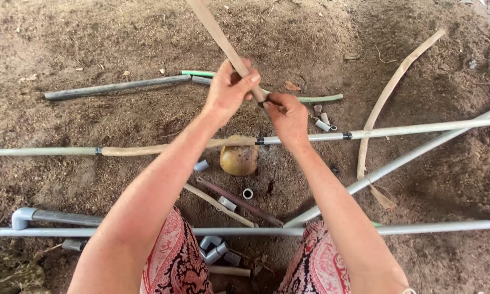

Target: The person assembles a pipe structure on the ground by connecting various PVC pipes and fittings. They pick up pipes and connectors, align them, and push them together to form a larger framework.

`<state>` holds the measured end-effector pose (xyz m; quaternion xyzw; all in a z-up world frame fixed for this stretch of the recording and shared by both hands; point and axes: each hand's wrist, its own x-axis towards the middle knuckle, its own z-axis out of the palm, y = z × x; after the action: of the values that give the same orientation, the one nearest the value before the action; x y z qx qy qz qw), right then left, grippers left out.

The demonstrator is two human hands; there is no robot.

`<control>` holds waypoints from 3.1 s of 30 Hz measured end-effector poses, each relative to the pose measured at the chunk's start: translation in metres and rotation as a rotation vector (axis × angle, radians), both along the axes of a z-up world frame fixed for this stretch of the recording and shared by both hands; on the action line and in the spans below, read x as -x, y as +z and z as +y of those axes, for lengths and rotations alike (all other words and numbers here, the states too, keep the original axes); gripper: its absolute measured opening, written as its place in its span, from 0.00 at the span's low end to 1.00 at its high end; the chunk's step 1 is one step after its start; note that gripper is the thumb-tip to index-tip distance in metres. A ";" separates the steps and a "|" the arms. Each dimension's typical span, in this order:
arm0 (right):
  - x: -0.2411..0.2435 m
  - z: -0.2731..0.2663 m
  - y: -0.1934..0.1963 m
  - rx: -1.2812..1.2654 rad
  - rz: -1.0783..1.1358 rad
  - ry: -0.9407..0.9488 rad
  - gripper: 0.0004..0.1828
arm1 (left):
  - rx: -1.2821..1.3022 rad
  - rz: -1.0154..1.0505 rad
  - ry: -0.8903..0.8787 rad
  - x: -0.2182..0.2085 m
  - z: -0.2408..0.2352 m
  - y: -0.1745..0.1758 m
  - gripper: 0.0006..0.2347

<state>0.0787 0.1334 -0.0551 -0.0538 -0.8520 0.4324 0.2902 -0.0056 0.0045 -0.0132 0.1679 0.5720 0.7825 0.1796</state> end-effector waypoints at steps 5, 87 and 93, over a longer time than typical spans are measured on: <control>0.021 0.033 -0.061 -0.209 0.067 -0.142 0.06 | 0.069 0.148 0.065 -0.004 0.017 -0.026 0.17; -0.035 -0.033 0.038 1.227 -0.139 0.214 0.10 | -0.431 -0.093 0.119 -0.022 -0.007 0.002 0.08; -0.034 -0.025 0.029 1.221 -0.069 0.086 0.03 | -0.418 -0.158 -0.025 -0.028 0.002 -0.010 0.19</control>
<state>0.1131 0.1079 -0.0266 -0.1897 -0.4608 0.8518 0.1616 0.0223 0.0062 -0.0235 0.1466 0.3793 0.8925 0.1950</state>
